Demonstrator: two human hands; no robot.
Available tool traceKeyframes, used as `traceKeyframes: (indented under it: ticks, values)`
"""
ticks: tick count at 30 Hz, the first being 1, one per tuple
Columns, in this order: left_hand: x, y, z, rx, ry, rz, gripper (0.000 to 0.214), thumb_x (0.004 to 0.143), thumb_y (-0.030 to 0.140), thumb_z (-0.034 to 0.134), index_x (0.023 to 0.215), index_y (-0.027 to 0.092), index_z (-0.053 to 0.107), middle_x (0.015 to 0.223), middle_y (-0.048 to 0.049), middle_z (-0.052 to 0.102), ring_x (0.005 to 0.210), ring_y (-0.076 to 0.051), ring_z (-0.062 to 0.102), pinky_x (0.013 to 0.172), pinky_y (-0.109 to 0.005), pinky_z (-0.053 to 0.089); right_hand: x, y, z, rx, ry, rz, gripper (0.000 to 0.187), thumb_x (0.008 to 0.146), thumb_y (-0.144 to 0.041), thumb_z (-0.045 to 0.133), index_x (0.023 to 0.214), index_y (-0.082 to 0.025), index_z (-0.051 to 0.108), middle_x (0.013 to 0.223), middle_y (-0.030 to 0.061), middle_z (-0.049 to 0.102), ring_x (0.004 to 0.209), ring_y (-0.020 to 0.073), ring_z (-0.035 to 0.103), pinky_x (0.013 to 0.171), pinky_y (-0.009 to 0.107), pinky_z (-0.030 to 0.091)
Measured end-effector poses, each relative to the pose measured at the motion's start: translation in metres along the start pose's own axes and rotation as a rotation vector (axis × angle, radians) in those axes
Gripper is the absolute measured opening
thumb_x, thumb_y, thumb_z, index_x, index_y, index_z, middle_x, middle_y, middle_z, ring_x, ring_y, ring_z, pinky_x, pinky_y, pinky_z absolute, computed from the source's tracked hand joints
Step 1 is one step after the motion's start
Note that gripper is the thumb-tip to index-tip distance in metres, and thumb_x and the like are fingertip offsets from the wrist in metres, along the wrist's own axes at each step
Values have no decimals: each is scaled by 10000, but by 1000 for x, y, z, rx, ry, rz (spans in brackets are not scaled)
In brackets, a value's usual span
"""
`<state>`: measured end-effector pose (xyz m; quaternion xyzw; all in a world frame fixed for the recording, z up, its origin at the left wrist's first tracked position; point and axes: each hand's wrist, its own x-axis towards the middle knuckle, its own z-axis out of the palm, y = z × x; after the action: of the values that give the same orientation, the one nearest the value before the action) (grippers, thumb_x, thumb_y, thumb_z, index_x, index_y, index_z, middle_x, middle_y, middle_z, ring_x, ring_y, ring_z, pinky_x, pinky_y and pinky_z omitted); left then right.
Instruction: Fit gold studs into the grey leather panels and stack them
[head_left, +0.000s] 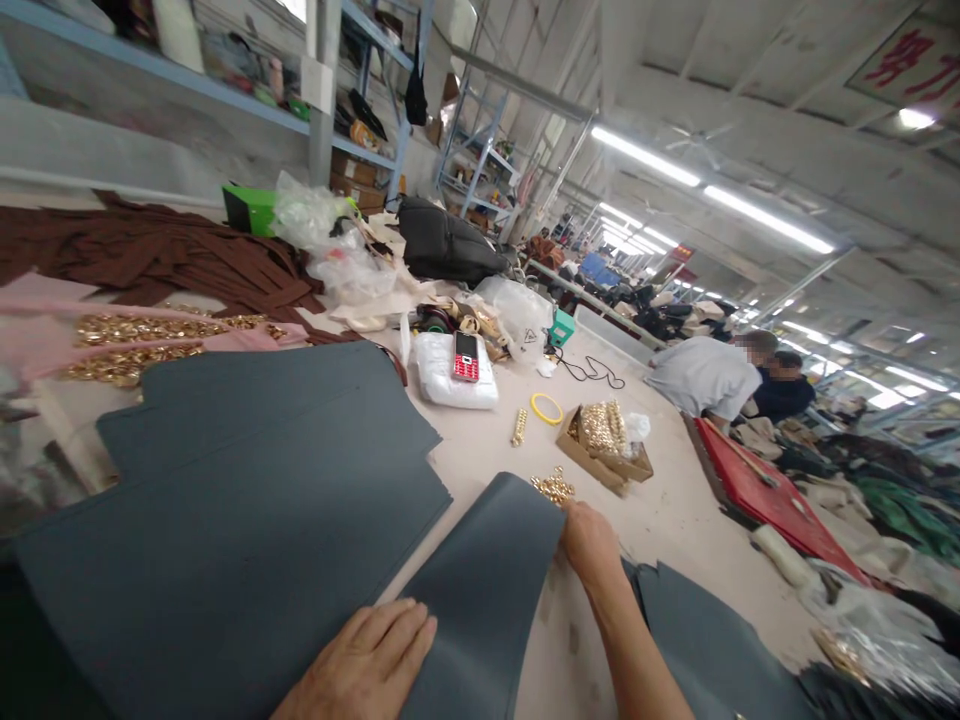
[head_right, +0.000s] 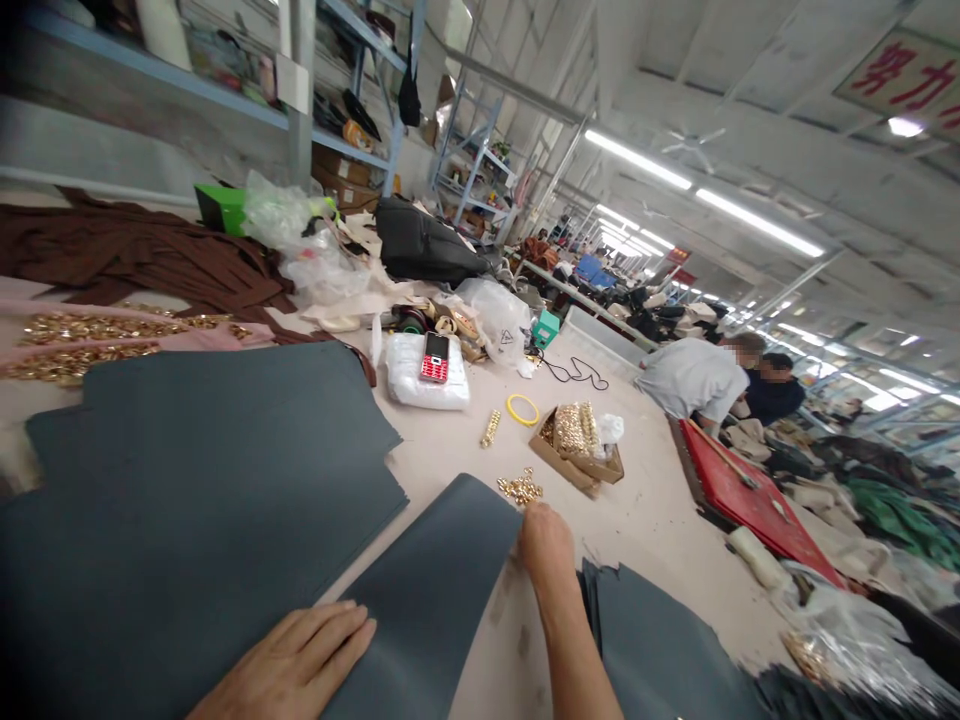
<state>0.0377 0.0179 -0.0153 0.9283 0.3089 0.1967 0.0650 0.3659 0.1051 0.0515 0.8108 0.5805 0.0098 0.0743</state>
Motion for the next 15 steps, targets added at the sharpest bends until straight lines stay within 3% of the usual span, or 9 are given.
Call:
traceKeyframes:
  ticks: [3, 6, 9, 12, 15]
  values:
    - [5, 10, -10, -118, -98, -84, 763, 655, 96, 574, 1404, 131, 431, 1402, -118, 543, 1292, -296, 448, 1109, -454, 361, 3, 3, -4, 31, 21, 23, 234, 912, -166, 474, 967, -95, 691, 966, 218, 725, 925, 294, 699, 750, 336, 462]
    - [9, 15, -23, -231, -145, -119, 709, 709, 204, 622, 1388, 95, 452, 1383, -142, 538, 1281, -304, 437, 1137, -446, 317, -2, 13, -15, 95, 47, 52, 295, 913, -243, 443, 969, -133, 712, 954, 180, 744, 914, 287, 704, 752, 337, 484]
    - [11, 14, -34, -266, -151, -102, 631, 801, 312, 621, 1368, 83, 468, 1329, -146, 564, 1231, -301, 467, 1110, -422, 343, -22, 13, -26, 368, 115, 99, 360, 907, -389, 456, 1002, -164, 720, 882, 110, 758, 809, 237, 720, 737, 310, 522]
    - [11, 11, -41, -258, -145, -63, 563, 854, 342, 593, 1345, 88, 489, 1285, -142, 587, 1183, -297, 497, 1068, -408, 379, -61, -13, -29, 901, 138, 39, 420, 787, -537, 623, 942, -160, 724, 762, 70, 732, 698, 227, 695, 689, 314, 543]
    - [11, 10, -41, -225, -140, -33, 524, 860, 338, 586, 1306, 71, 517, 1237, -154, 603, 1153, -310, 509, 1039, -417, 402, -101, -61, -21, 1084, -115, -161, 365, 764, -523, 665, 855, -174, 720, 682, 38, 686, 625, 204, 643, 591, 295, 515]
